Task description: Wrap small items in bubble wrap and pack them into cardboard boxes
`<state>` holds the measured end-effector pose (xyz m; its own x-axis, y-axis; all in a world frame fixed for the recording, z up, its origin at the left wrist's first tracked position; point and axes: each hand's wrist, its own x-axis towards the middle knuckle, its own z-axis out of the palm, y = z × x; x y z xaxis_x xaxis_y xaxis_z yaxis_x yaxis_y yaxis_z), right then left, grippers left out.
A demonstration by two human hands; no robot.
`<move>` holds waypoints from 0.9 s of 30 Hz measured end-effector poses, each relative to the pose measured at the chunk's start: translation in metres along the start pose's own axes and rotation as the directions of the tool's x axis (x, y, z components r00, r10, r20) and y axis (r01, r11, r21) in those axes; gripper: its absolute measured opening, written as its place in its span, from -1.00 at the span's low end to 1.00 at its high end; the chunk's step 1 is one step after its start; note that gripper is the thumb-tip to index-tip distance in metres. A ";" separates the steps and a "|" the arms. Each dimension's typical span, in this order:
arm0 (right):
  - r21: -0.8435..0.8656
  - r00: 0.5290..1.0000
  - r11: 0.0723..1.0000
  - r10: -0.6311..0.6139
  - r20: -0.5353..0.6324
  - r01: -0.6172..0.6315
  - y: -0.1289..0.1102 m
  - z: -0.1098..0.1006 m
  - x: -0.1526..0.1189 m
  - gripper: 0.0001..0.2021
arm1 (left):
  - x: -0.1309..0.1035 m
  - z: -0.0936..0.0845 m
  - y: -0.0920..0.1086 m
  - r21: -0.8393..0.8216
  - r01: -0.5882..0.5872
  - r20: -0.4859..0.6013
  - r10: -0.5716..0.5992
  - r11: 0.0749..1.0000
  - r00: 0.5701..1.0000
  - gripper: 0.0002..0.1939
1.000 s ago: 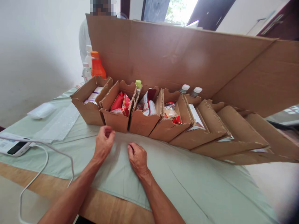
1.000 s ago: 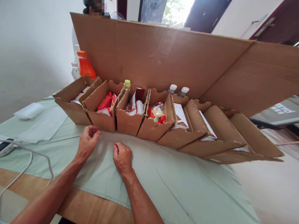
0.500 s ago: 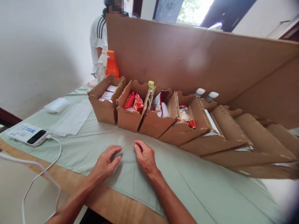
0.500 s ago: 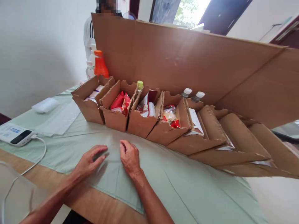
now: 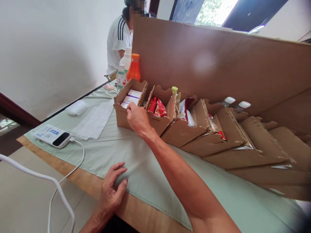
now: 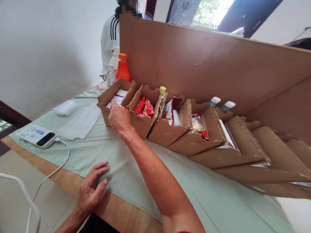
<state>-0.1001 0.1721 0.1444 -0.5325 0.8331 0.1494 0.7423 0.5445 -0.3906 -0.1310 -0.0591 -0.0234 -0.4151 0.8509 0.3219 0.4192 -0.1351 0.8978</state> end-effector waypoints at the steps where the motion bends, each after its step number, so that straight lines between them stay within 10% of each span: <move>1: -0.001 1.000 1.000 -0.022 0.008 0.022 0.000 0.001 -0.005 -0.76 | 0.000 -0.002 -0.003 -0.033 0.038 -0.028 -0.039 0.999 0.999 -0.75; 6: 0.016 0.982 0.983 -0.184 0.041 0.183 -0.002 -0.009 -0.077 -0.82 | 0.009 -0.028 -0.017 -0.240 0.246 -0.206 -0.297 0.939 0.932 -0.50; 11: 0.286 0.976 0.934 -0.215 -0.036 0.216 0.027 -0.035 -0.177 -0.80 | 0.031 -0.052 -0.012 -0.319 0.171 -0.358 -0.286 0.932 0.889 -0.23; 17: 0.403 0.965 0.915 0.087 -0.249 0.022 0.115 -0.067 -0.278 -0.83 | 0.021 -0.039 0.016 -0.345 0.244 -0.082 -0.288 0.906 0.954 -0.18; 20: 0.547 0.950 0.835 0.214 -0.228 -0.057 0.144 -0.067 -0.329 -0.47 | 0.001 -0.028 0.020 -0.297 0.378 0.102 -0.364 0.877 0.926 -0.33; 27: 0.484 0.965 0.859 0.243 -0.097 -0.168 0.122 -0.011 -0.354 -0.29 | -0.018 -0.003 0.032 -0.199 0.361 0.123 -0.343 0.911 0.931 -0.43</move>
<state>0.1839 -0.0554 0.0542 -0.2941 0.9459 0.1368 0.5301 0.2805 -0.8002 -0.1127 -0.0806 0.0008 -0.4310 0.9012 -0.0446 0.0715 0.0834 0.9939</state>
